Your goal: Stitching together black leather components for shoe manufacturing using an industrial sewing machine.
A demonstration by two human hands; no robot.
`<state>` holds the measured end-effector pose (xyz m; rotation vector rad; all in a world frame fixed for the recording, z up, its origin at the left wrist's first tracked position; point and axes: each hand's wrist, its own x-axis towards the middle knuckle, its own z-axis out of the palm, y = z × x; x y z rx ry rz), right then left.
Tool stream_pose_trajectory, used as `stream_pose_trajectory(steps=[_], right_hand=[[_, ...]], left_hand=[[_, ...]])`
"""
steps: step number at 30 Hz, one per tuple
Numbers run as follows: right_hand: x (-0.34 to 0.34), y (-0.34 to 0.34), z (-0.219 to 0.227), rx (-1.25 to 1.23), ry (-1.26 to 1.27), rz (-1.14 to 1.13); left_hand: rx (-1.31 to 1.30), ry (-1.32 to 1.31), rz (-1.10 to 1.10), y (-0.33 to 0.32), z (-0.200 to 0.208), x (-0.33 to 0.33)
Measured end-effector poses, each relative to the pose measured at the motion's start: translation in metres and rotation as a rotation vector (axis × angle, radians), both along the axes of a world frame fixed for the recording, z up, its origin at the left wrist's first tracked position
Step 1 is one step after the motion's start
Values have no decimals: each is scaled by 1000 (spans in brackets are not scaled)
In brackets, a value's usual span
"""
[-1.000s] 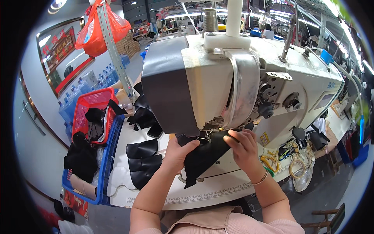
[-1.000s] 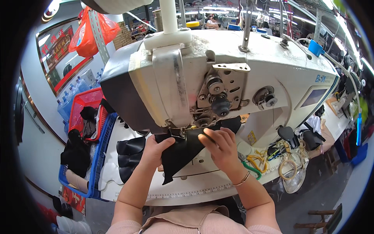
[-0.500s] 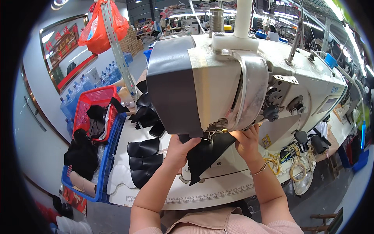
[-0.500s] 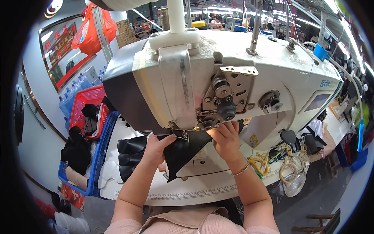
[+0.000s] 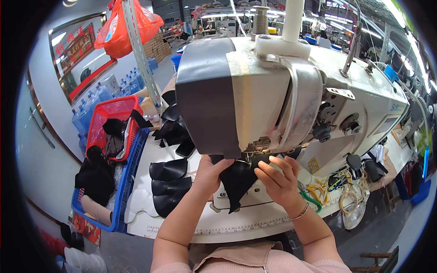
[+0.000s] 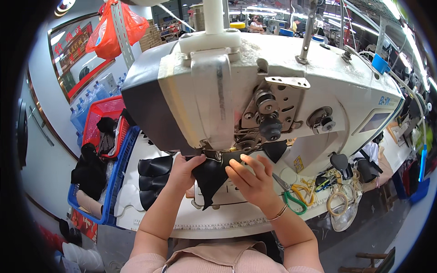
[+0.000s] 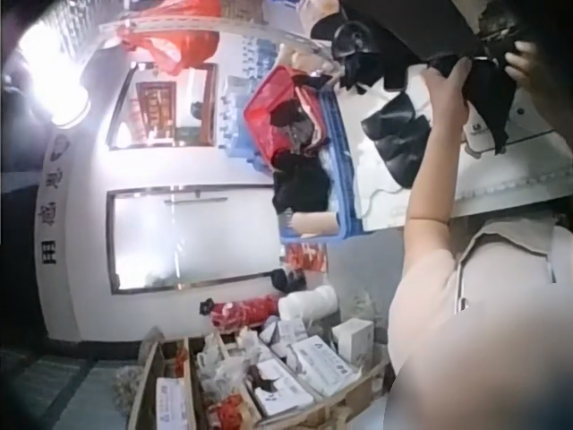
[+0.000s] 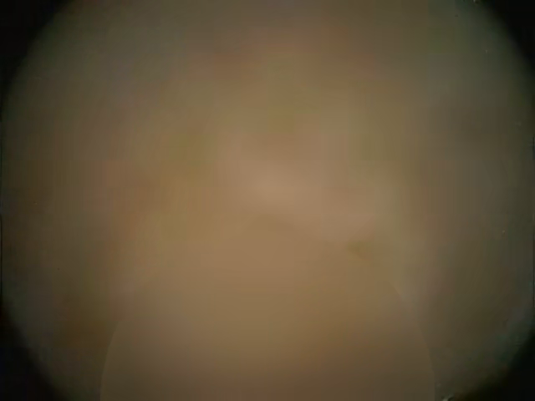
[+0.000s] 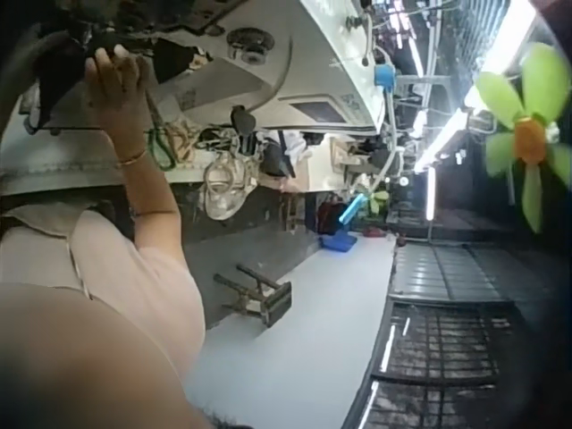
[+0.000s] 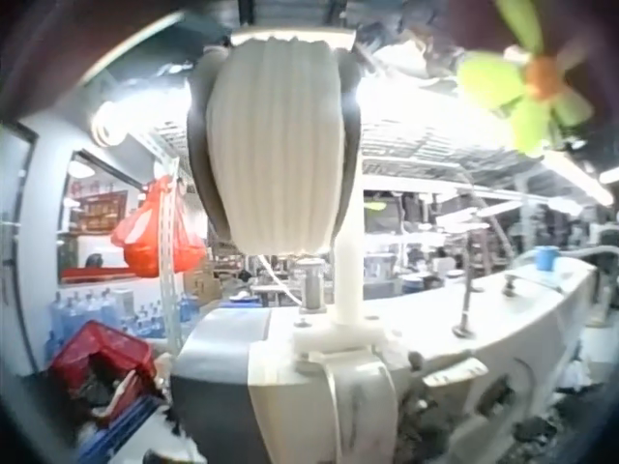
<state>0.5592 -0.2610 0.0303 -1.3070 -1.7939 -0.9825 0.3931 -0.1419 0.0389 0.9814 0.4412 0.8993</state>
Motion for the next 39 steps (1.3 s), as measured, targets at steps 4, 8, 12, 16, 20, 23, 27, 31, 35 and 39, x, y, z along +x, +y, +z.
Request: stream_pose_trajectory(steps=[4,8,12,16,20,23,27,31,35,39], right_hand=[[1,2,10,-21,-2,-36],[2,1,17,-75,4,-41],[2,1,18,-110,13,-63],[1,1,16,-124,17,-70],[-5,-5,11,-135,42,-68],[-13,-8,5,-119,17,-41],[-15,-8,3,-110,39,-58],[-11,-8,6,-126,22,-59],[-10,-7,7,-122,26,-51],[-9,-7,7,-121,27,-55]], left_hand=[[-56,8,37,0,-2,0],[-49,-42,59,-7,-4,2],[-80,-36,133,-12,-5,4],[-52,-74,159,-18,-7,5],[-15,-99,200,-25,-10,5],[-40,-120,196,-24,-12,4],[-149,-90,178,-23,-12,3],[-120,-127,185,-29,-11,3],[-94,-138,179,-33,-10,3],[-116,-114,227,-37,-10,4]])
